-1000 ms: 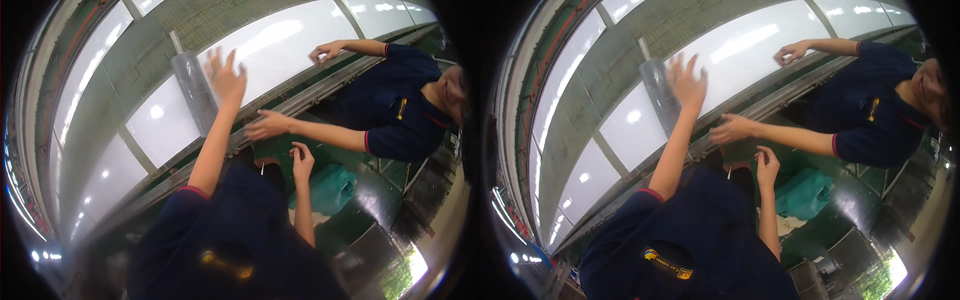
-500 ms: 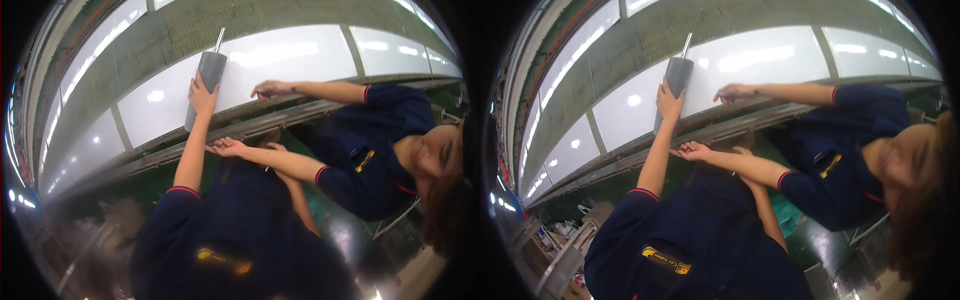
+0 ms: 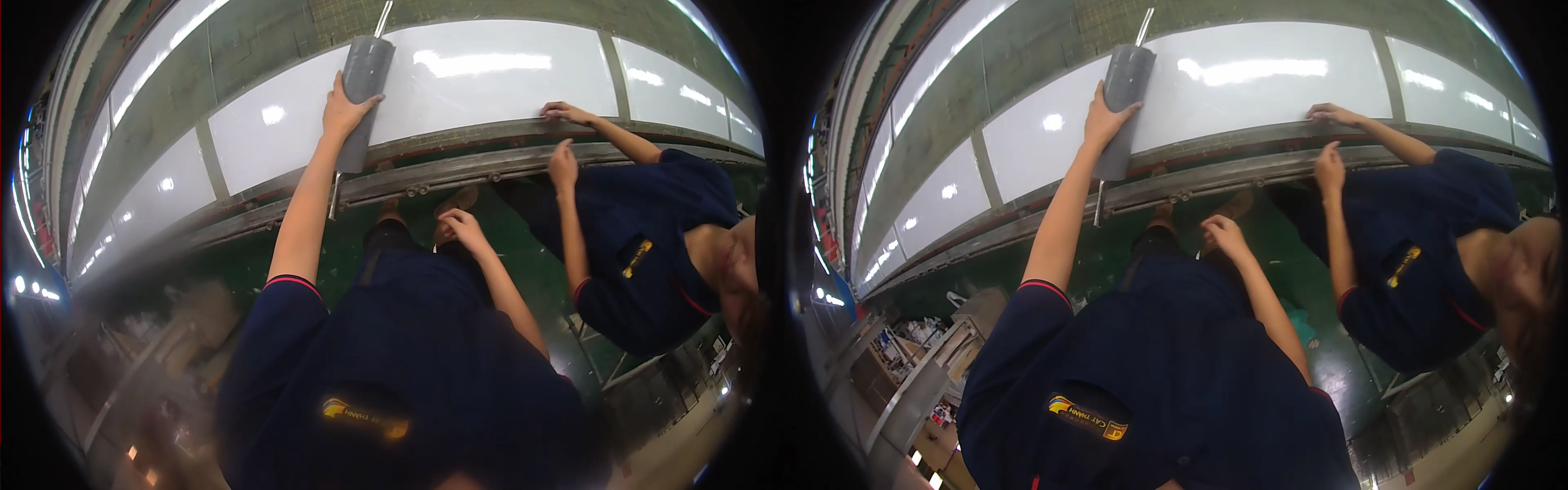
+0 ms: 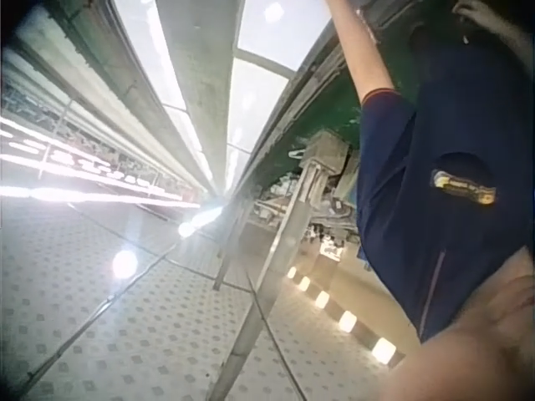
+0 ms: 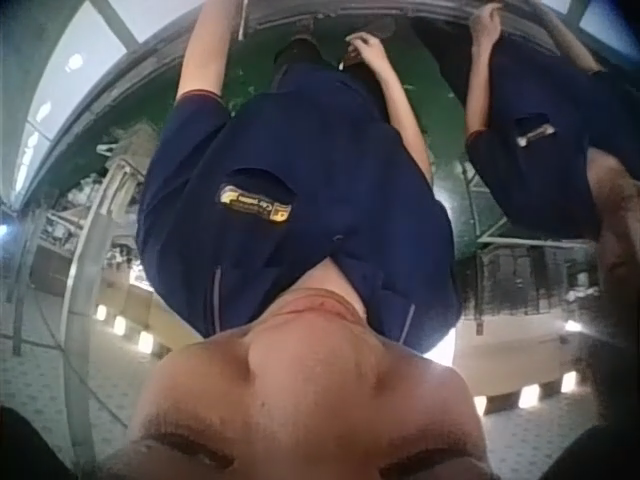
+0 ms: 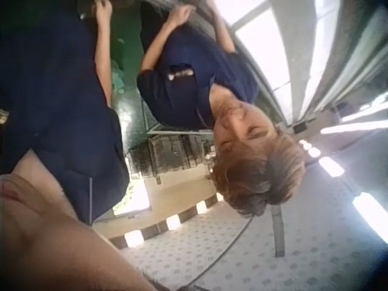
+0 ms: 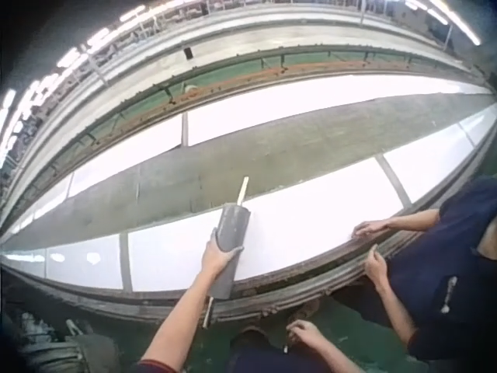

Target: Applying a protective plastic film or laminating a long white sheet using a roller on a production table.

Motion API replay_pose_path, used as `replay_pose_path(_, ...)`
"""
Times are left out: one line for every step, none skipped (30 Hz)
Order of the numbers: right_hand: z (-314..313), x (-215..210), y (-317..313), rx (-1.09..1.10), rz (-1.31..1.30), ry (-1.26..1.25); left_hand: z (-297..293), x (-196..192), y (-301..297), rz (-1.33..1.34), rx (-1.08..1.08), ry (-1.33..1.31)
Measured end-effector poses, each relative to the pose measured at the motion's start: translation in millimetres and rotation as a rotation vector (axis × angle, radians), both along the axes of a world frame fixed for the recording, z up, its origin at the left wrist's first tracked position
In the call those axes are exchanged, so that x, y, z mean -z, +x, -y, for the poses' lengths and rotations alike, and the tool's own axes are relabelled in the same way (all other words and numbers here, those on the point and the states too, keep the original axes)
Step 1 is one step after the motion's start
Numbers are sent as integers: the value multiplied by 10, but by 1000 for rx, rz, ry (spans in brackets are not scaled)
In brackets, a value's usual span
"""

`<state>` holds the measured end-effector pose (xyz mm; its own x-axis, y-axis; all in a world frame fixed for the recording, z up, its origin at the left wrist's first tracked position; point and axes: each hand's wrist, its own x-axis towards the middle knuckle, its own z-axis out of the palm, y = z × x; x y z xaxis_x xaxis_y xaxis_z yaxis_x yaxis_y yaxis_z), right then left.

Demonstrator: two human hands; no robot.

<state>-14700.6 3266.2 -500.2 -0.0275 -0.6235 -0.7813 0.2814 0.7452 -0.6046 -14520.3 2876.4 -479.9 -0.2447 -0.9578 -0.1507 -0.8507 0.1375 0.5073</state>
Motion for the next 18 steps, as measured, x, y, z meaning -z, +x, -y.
replay_pose_path(17, 209, 256, -40, 29, -3, -23, -14, -125, -3, 30, 20)
replay_pose_path(194, 243, 529, -108, 50, 0, -33, -76, -114, -14, 31, 99)
replay_pose_path(302, 366, 826, -126, 104, -1, -32, -168, -145, -37, 38, 177)
replay_pose_path(459, 364, 1105, -136, 202, -1, -11, -192, -109, -30, 19, 185)
replay_pose_path(581, 379, 1373, -142, 218, 22, -21, -244, -155, -30, 34, 192)
replay_pose_path(705, 366, 1619, -152, 179, 86, -28, -310, -209, 37, 21, 245)
replay_pose_path(807, 364, 1822, -157, 97, 128, -31, -334, -230, 104, 9, 294)
replay_pose_path(865, 357, 1942, -153, 32, 117, -68, -360, -257, 102, 37, 298)
replay_pose_path(905, 332, 2019, -154, -33, 105, -114, -337, -249, 102, -18, 267)
replay_pose_path(938, 264, 2014, -137, -39, 108, -146, -292, -253, 98, -78, 233)
replay_pose_path(956, 191, 1991, -15, 53, 113, -162, -248, -271, 91, -59, 235)
replay_pose_path(952, 125, 1987, 106, 147, 119, -196, -221, -271, 45, -155, 236)
replay_pose_path(888, 178, 1917, 128, 136, 122, -210, -241, -303, -4, -246, 238)
replay_pose_path(778, 228, 1767, 141, 73, 85, -252, -254, -371, 27, -288, 269)
replay_pose_path(688, 221, 1640, 148, 9, 52, -277, -254, -408, 19, -272, 276)
replay_pose_path(657, 229, 1576, 65, -92, 0, -291, -256, -433, 18, -296, 281)
replay_pose_path(634, 229, 1579, 76, -101, 5, -305, -260, -451, 18, -321, 285)
replay_pose_path(678, 195, 1605, 104, -99, 31, -315, -265, -454, 12, -307, 286)
